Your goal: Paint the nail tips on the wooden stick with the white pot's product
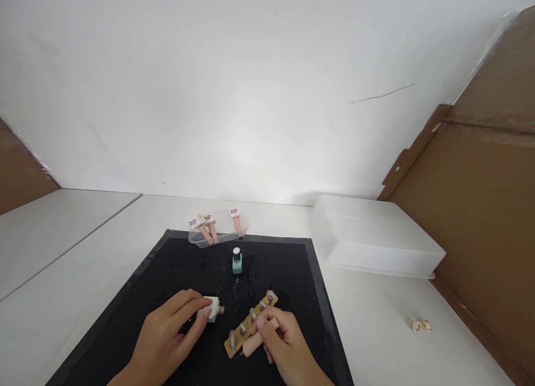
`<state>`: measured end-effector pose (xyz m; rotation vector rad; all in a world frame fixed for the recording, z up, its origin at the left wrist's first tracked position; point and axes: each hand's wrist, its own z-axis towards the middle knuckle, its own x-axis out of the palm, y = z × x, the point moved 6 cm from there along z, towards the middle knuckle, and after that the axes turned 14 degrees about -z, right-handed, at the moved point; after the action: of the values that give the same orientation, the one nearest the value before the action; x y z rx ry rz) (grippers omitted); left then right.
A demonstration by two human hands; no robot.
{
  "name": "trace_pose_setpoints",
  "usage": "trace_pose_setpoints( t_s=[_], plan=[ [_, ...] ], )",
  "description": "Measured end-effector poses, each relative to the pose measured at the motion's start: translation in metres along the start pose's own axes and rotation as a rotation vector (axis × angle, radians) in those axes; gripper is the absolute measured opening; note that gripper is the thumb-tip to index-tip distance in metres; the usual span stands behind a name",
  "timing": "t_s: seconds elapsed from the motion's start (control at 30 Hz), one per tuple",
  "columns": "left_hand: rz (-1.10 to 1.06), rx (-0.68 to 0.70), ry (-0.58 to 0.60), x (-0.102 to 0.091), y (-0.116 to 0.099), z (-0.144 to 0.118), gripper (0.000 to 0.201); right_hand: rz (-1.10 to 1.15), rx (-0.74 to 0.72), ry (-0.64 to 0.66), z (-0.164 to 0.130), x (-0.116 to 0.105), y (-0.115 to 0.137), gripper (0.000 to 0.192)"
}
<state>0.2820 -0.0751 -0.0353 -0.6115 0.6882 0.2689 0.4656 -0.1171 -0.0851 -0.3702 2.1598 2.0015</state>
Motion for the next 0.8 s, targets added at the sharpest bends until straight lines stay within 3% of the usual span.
trace_pose_setpoints(
  t_s=[0.07,0.17,0.27,0.6,0.8],
  plan=[
    [0.024,-0.088,0.013,0.001,0.007,0.000,0.021,0.004,-0.008,-0.004,0.000,-0.002,-0.001,0.058],
    [0.052,-0.298,0.123,0.008,0.022,-0.001,0.030,0.022,-0.003,-0.007,0.001,-0.004,-0.002,0.057],
    [0.058,-0.406,0.176,0.012,0.030,-0.002,0.039,0.061,0.019,-0.013,0.001,-0.006,-0.003,0.055],
    [0.032,-0.491,0.240,0.007,0.032,0.001,0.037,0.268,0.134,-0.045,0.002,-0.010,-0.002,0.053],
    [-0.143,-0.485,0.349,0.008,0.034,-0.004,0.028,0.326,0.170,-0.055,0.003,-0.012,0.002,0.053]
  ],
)
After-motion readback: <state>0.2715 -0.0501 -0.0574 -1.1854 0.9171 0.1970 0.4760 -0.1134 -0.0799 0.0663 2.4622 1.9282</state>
